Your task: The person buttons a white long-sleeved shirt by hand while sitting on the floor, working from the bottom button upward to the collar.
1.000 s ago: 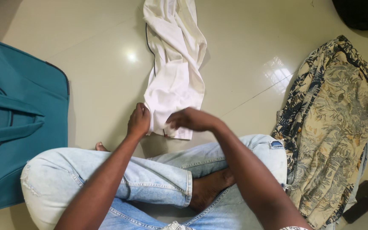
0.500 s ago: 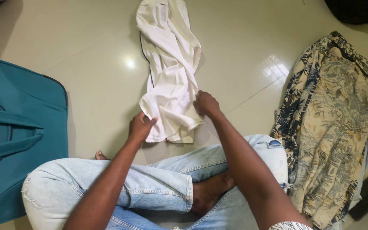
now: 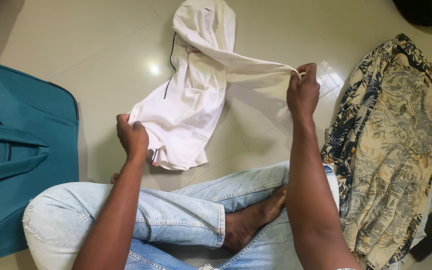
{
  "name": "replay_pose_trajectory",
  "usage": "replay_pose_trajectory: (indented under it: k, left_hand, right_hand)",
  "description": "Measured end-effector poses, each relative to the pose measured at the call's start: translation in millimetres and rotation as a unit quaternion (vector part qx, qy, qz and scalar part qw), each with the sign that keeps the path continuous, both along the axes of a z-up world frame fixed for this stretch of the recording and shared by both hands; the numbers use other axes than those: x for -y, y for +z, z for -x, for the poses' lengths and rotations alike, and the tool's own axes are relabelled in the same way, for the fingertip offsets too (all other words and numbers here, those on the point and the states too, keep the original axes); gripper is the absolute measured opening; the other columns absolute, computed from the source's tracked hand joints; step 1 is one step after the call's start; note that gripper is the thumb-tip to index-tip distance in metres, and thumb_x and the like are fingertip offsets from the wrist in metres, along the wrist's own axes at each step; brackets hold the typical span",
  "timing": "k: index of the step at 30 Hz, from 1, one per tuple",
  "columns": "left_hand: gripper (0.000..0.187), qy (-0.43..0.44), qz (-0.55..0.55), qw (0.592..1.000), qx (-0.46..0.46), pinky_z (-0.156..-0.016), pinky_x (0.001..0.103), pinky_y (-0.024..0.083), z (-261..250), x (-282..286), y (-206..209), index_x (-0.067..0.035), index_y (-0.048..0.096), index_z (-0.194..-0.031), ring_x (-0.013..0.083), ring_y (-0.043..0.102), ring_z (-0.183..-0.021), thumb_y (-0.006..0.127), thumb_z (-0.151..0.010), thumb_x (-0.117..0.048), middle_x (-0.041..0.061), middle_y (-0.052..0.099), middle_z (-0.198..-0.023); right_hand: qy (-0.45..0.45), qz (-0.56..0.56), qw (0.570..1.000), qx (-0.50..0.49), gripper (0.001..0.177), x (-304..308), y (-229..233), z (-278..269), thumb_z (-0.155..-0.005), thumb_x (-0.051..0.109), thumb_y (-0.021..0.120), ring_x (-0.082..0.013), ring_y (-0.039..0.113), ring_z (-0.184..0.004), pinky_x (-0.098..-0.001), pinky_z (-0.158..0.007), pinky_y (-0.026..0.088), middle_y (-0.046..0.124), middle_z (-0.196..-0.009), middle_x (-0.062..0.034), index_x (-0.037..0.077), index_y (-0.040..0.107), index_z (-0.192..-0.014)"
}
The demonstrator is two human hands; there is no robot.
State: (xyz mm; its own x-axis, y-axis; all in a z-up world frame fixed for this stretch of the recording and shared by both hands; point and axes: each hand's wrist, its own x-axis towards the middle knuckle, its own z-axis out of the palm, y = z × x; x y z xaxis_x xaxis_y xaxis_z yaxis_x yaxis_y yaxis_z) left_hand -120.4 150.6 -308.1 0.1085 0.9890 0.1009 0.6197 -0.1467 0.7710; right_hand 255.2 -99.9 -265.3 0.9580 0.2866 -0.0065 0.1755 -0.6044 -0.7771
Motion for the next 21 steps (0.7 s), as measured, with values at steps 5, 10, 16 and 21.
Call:
replay_pose_trajectory:
  k: [5, 10, 16, 21]
  left_hand:
    - [0.033, -0.166, 0.039, 0.983, -0.070, -0.095, 0.050, 0.049, -10, 24, 4, -0.001, 0.060, -0.120, 0.0460, 0.064, -0.109, 0.056, -0.087, -0.006, 0.027, 0.068, -0.114]
    - [0.034, -0.195, 0.112, 0.968, -0.110, -0.094, 0.050, 0.052, -19, 40, -7, -0.003, 0.062, -0.123, 0.0445, 0.067, -0.111, 0.055, -0.092, -0.013, 0.026, 0.072, -0.114]
    - [0.037, -0.324, 0.090, 0.940, 0.064, -0.096, 0.046, 0.050, -14, 39, -52, 0.001, 0.062, -0.129, 0.0414, 0.064, -0.115, 0.055, -0.095, -0.013, 0.024, 0.066, -0.125]
    - [0.043, -0.109, 0.347, 0.924, 0.118, -0.093, 0.048, 0.053, -18, 39, -37, -0.003, 0.062, -0.126, 0.0383, 0.067, -0.111, 0.051, -0.086, -0.013, 0.022, 0.069, -0.120]
  right_hand:
    - [0.065, -0.017, 0.990, -0.124, 0.024, -6, -34, -2, -0.108, 0.032, 0.050, -0.0239, 0.069, -0.075, -0.0402, -0.067, 0.055, 0.070, -0.096, -0.0155, 0.011, 0.058, -0.117]
    - [0.185, -0.170, 0.949, -0.192, 0.025, -37, -38, 31, -0.110, 0.029, 0.058, -0.0124, 0.045, -0.062, -0.0345, -0.052, 0.038, 0.054, -0.079, -0.0037, 0.006, 0.066, -0.114]
    - [0.643, -0.229, 0.714, -0.154, 0.040, -77, 18, 181, -0.106, 0.032, 0.058, -0.0255, 0.062, -0.128, -0.0417, -0.110, 0.048, 0.067, -0.136, -0.0150, 0.008, 0.062, -0.137]
    - [0.442, 0.185, 0.869, 0.124, 0.035, -56, -25, 100, -0.090, 0.032, 0.070, -0.0367, 0.069, -0.104, -0.0493, -0.088, 0.054, 0.073, -0.115, -0.0142, 0.010, 0.071, -0.116]
